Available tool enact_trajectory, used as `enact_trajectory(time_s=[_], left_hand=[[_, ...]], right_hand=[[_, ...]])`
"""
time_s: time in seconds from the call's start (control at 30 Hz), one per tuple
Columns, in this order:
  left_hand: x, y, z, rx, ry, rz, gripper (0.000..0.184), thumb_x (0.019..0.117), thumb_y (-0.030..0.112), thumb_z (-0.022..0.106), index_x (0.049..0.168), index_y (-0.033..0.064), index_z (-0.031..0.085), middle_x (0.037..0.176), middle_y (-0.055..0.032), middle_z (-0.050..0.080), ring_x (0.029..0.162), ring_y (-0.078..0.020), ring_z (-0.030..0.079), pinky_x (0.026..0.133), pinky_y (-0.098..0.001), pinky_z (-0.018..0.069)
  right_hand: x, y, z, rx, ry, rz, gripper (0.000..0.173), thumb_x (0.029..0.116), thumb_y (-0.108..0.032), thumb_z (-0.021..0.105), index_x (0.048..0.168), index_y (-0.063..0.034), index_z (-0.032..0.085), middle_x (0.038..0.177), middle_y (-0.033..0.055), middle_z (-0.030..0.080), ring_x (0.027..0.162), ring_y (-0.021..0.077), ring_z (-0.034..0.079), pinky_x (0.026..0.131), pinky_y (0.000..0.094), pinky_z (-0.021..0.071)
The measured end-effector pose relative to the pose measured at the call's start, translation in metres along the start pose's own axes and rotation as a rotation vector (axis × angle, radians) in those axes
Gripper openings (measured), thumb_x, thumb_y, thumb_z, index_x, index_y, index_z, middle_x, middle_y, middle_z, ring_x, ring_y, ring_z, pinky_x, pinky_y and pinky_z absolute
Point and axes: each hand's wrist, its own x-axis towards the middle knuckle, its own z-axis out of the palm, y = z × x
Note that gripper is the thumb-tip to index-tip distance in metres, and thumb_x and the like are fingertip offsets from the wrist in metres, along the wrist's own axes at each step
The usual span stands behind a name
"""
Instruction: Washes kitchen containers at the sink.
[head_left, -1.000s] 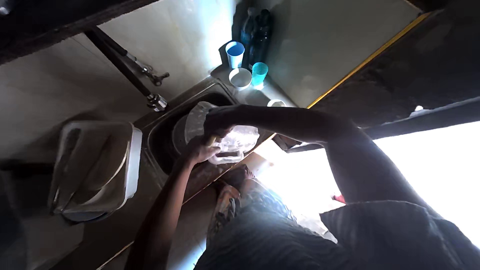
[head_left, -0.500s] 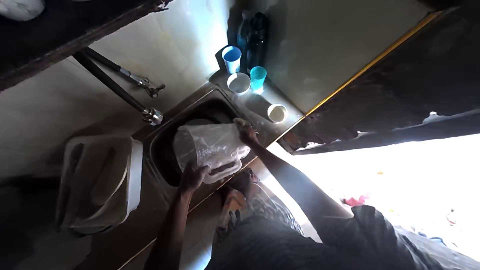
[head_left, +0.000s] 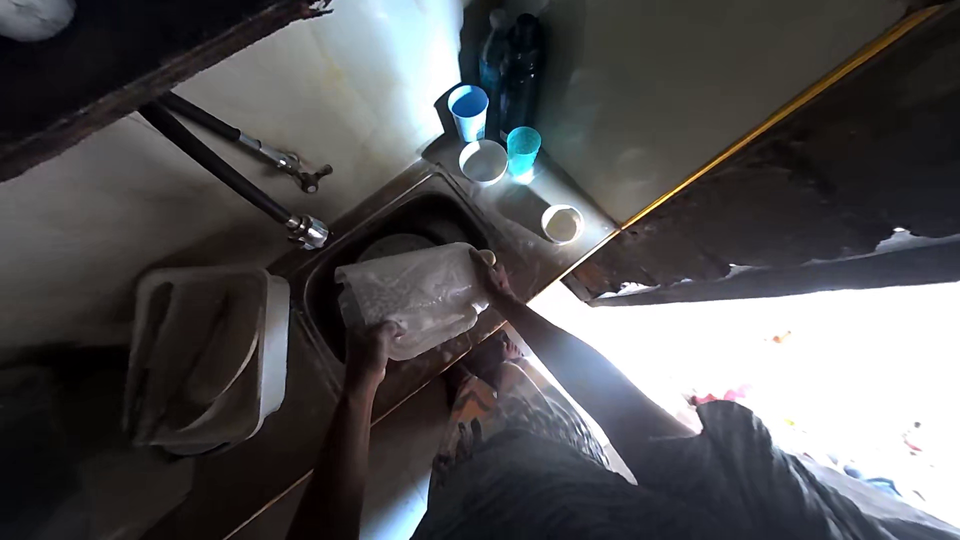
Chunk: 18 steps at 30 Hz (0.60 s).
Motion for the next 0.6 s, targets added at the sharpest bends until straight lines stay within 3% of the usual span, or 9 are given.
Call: enact_trajectory(time_s=[0.1,0.17,0.2,0.27,0.33,0.37,0.4,0.47,0.6], left_hand=[[-0.006,0.001,-0.003,0.213,-0.077,0.092,0.011,0.0902,0.0,0.063,0.098,-0.0077,0.066,0.085,-0.009,0.065,0.078,-0.0104,0.061,0.077,-0.0307,0.0533],[-0.014,-0.001,0.0,0.377,-0.145,0.179,0.021,0.0888,0.006,0.065,0.101,-0.0104,0.067,0.091,-0.0165,0.067,0.084,-0.0177,0.063,0.082,-0.0387,0.052],[-0.015,-0.002,0.003,0.429,-0.175,0.203,0.025,0.088,0.008,0.066,0.103,-0.0118,0.068,0.094,-0.0205,0.068,0.088,-0.0224,0.065,0.085,-0.043,0.0516],[-0.01,-0.001,0.004,0.417,-0.223,0.146,0.026,0.0884,0.006,0.069,0.109,-0.0096,0.066,0.098,-0.0178,0.068,0.091,-0.0188,0.064,0.087,-0.0382,0.052],[0.008,-0.007,0.002,0.253,-0.211,0.068,0.023,0.0907,0.002,0.069,0.111,-0.0079,0.064,0.101,-0.0156,0.066,0.094,-0.017,0.063,0.088,-0.0366,0.0527],[0.018,-0.014,0.002,0.111,-0.15,0.048,0.014,0.0932,0.001,0.066,0.103,-0.008,0.066,0.095,-0.0143,0.066,0.089,-0.0166,0.062,0.084,-0.0365,0.0527],[0.028,-0.017,0.004,-0.038,-0.094,0.028,0.016,0.0987,0.004,0.058,0.11,-0.0071,0.064,0.101,-0.0134,0.066,0.093,-0.0162,0.062,0.087,-0.0359,0.0531],[0.049,-0.019,0.012,-0.284,0.055,-0.048,0.027,0.1061,0.019,0.051,0.121,-0.0016,0.062,0.111,-0.0135,0.065,0.101,-0.02,0.062,0.09,-0.0406,0.0518],[0.085,-0.028,0.032,-0.473,0.279,-0.158,0.053,0.1053,0.048,0.046,0.14,0.0092,0.053,0.134,-0.0164,0.058,0.121,-0.0294,0.057,0.098,-0.0554,0.0482]], right_hand=[[0.012,-0.014,-0.015,-0.232,-0.274,0.066,0.069,0.1084,-0.058,0.03,0.145,-0.0045,0.052,0.135,0.0228,0.061,0.122,0.033,0.062,0.101,0.0552,0.0505],[0.026,-0.028,-0.018,-0.184,-0.298,0.121,0.06,0.1075,-0.055,0.037,0.143,-0.0093,0.052,0.132,0.0164,0.061,0.119,0.0264,0.06,0.098,0.0493,0.0513],[0.028,-0.04,-0.019,-0.229,-0.268,0.099,0.058,0.107,-0.053,0.042,0.143,-0.0092,0.053,0.135,0.0155,0.061,0.122,0.0257,0.059,0.101,0.0486,0.0502],[0.028,-0.058,-0.02,-0.41,-0.237,-0.014,0.063,0.1081,-0.054,0.039,0.149,-0.006,0.049,0.148,0.0186,0.054,0.137,0.0292,0.052,0.114,0.0512,0.0412],[0.036,-0.07,-0.015,-0.485,-0.164,-0.12,0.062,0.1098,-0.05,0.037,0.148,-0.0025,0.049,0.148,0.0224,0.053,0.139,0.033,0.05,0.115,0.0532,0.0397],[0.029,-0.08,-0.013,-0.493,-0.121,-0.152,0.059,0.1109,-0.045,0.038,0.146,-0.0001,0.051,0.147,0.0243,0.053,0.139,0.0345,0.05,0.115,0.0534,0.0384],[0.024,-0.091,-0.009,-0.477,-0.063,-0.159,0.057,0.111,-0.044,0.04,0.14,0.0021,0.056,0.141,0.0262,0.057,0.134,0.0367,0.053,0.113,0.0554,0.0399],[0.012,-0.108,-0.003,-0.469,0.015,-0.17,0.056,0.1105,-0.044,0.041,0.128,0.0042,0.063,0.129,0.0273,0.063,0.123,0.0387,0.059,0.105,0.0585,0.0441],[-0.03,-0.134,0.008,-0.641,0.008,-0.374,0.049,0.1101,-0.04,0.044,0.122,0.002,0.067,0.116,0.0249,0.069,0.112,0.0394,0.065,0.098,0.0599,0.0482]])
